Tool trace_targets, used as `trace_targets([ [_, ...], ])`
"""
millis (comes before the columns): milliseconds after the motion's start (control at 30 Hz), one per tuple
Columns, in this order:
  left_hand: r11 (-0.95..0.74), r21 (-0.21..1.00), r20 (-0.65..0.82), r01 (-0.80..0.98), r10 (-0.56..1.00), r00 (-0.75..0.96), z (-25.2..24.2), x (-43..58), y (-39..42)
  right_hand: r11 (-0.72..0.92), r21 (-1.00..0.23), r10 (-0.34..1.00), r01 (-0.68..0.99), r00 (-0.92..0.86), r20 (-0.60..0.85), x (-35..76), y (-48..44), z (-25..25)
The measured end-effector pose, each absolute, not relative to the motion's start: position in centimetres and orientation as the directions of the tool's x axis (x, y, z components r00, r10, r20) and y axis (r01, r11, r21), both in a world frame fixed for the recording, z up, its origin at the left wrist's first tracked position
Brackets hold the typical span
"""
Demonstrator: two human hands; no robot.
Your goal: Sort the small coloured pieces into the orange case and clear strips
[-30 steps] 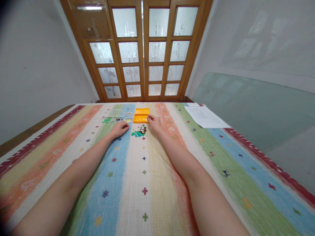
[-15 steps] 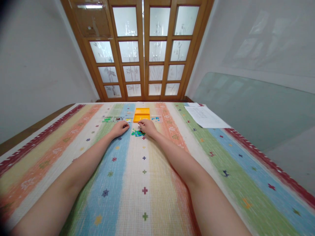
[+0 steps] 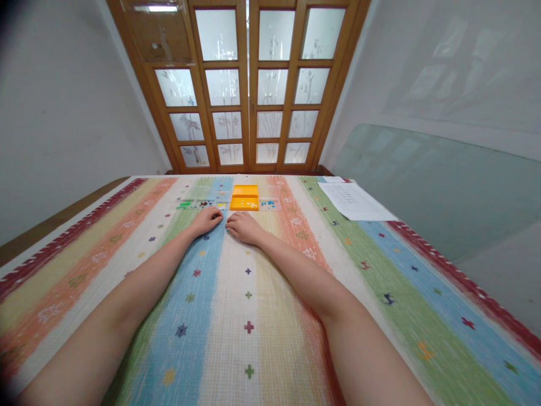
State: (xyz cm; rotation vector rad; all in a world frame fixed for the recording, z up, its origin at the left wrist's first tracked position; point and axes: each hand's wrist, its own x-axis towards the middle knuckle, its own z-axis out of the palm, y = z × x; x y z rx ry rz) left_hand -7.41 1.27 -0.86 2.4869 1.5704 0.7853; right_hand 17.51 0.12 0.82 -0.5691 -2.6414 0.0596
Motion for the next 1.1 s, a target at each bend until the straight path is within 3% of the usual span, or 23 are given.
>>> trace_targets([
  [900,-0.445,0.348,0.348,0.825,0.878,0.327,-0.8,-7.4,1.2,0.904,-0.192,0.428,0.382,-0.811,0.399,17.7,0.6,0.6],
  [1100,-0.446,0.354,0.350,0.822,0.878,0.326,-0.7,-7.5,1.1,0.809,-0.378,0.588,0.450,-0.620,0.519,18.3,2.2,0.0],
])
